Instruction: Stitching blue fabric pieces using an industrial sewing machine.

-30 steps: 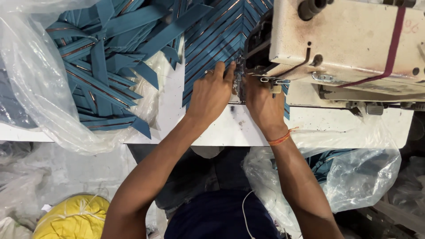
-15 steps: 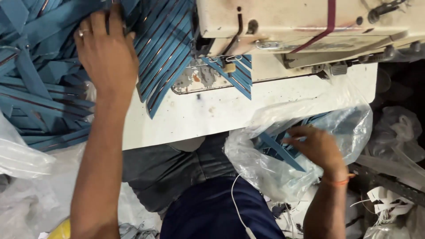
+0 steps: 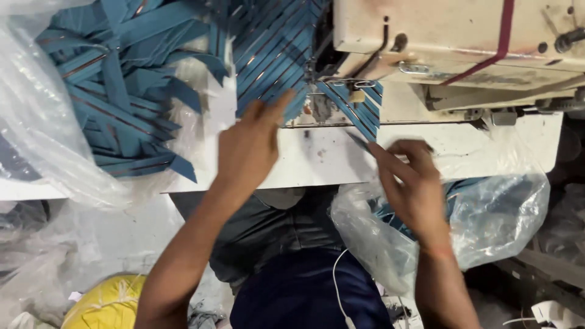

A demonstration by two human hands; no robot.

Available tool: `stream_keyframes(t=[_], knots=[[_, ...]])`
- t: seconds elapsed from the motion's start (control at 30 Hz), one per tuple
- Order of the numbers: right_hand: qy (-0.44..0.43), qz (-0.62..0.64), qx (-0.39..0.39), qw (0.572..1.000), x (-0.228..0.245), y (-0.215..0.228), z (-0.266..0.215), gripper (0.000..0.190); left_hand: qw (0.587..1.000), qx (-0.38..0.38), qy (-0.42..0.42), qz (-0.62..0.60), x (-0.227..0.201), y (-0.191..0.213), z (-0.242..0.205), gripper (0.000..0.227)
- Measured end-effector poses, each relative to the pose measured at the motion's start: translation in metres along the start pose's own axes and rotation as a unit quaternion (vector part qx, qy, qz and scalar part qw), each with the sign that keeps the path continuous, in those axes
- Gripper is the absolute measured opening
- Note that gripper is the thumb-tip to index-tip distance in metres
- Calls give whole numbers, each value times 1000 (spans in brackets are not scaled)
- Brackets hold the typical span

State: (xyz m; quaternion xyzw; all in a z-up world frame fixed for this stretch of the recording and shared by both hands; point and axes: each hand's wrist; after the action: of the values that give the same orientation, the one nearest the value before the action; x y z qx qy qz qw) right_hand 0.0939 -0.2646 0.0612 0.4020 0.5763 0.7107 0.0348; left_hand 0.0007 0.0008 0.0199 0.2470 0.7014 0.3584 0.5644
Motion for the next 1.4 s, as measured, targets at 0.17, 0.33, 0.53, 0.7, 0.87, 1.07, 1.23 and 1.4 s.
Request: stream_keyframes(t=[0.17,0.33,0.53,0.7,0.87,1.07,1.23,1.4], knots=[[23,-104,-48,993,8,-64,66,36,997,-8,-6,74,5,-33,10,43],[30,-135,-52,989,7,-79,78,39,995,-16,-33,94,-1,-27,14,45],[21,-130,-44,990,8,-76,85,37,987,19,-26,157,3,-39,24,53],[25,-126,-34,991,4,-77,89,35,987,14,-40,154,8,-42,28,56],[36,-137,-29,989,-7,-81,94,37,989,8,-42,140,9,-38,33,56],[38,-132,-34,990,-12,-84,98,38,989,7,-35,143,8,-38,39,58],[46,-134,-39,989,-11,-81,105,38,990,-5,-35,136,9,-38,44,55],[38,-102,-26,994,-17,-84,111,30,988,-14,-29,148,12,-41,50,56]])
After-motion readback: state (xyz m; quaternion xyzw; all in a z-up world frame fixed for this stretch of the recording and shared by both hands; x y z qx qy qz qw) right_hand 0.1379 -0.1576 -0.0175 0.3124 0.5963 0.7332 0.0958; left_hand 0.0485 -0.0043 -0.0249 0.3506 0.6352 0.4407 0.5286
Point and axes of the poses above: each hand's wrist, its own z-axis towards the middle knuckle, its own y-axis out of the back of the hand, x = y × z, and after that the axes turned 12 degrees about x, right-handed
